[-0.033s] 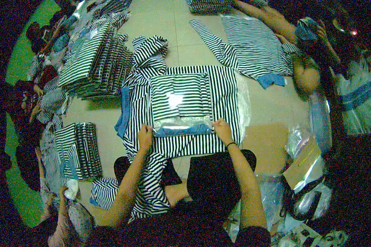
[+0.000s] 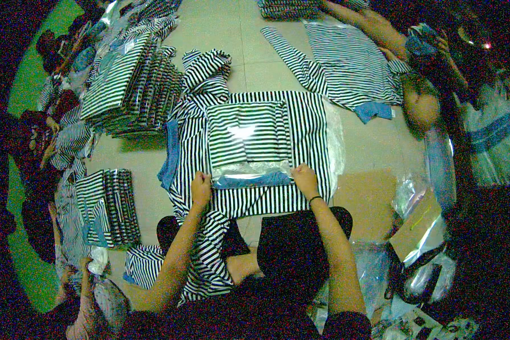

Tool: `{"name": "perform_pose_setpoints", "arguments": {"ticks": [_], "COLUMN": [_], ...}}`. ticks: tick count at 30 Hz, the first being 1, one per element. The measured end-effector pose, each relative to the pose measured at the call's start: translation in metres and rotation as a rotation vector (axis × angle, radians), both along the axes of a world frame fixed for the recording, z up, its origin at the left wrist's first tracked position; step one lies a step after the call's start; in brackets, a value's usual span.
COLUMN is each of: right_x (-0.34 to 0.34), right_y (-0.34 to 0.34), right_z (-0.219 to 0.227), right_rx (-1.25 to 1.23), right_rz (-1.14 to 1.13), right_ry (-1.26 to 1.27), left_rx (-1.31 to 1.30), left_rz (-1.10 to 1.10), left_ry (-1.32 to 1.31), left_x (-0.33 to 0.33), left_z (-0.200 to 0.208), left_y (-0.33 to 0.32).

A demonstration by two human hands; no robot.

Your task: The person folds striped shirts on the floor, places them into clear plastic bags, and stacks the packaged shirts. They repeat this process with multiple shirts, using cardboard to assist in folding.

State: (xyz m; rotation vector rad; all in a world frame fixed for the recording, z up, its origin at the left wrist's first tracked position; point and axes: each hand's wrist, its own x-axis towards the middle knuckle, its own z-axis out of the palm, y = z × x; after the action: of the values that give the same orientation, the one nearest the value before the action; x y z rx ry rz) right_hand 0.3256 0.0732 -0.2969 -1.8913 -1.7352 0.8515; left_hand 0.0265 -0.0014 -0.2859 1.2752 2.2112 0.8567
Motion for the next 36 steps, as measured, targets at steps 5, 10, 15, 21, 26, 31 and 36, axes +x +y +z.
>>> {"name": "perform_pose_setpoints", "arguments": {"ticks": [5, 10, 15, 21, 26, 31, 36], "right_x": [-0.013, -0.039, -0.108, -0.064, -0.032, -0.026, -0.013], "right_y": [0.009, 0.0, -0.041, -0.034, -0.027, -0.021, -0.003], "right_z": [0.011, 0.044, 0.039, 0.027, 0.027, 0.046, 0.121], "right_rx": [-0.102, 0.608, 0.422, 0.205, 0.269, 0.391, 0.777], "right_rz": [-0.012, 0.085, 0.829, 0.385, 0.344, 0.435, 0.521], "right_ry": [-0.177, -0.447, -0.258, -0.457, -0.352, -0.332, -0.284], "left_rx": [-0.187, 0.197, 0.266, -0.011, -0.021, 0.173, 0.522], "left_rz": [0.015, -0.056, -0.565, -0.594, -0.586, -0.704, -0.645], "left_ry": [0.085, 0.432, 0.458, 0.361, 0.559, 0.543, 0.239], "left_x": [0.001, -0.002, 0.018, 0.012, 0.013, 0.0, -0.023], "left_z": [0.002, 0.02, 0.007, -0.01, -0.001, 0.035, 0.098], "left_y": [0.015, -0.01, -0.014, -0.013, -0.014, -0.003, 0.01]}}
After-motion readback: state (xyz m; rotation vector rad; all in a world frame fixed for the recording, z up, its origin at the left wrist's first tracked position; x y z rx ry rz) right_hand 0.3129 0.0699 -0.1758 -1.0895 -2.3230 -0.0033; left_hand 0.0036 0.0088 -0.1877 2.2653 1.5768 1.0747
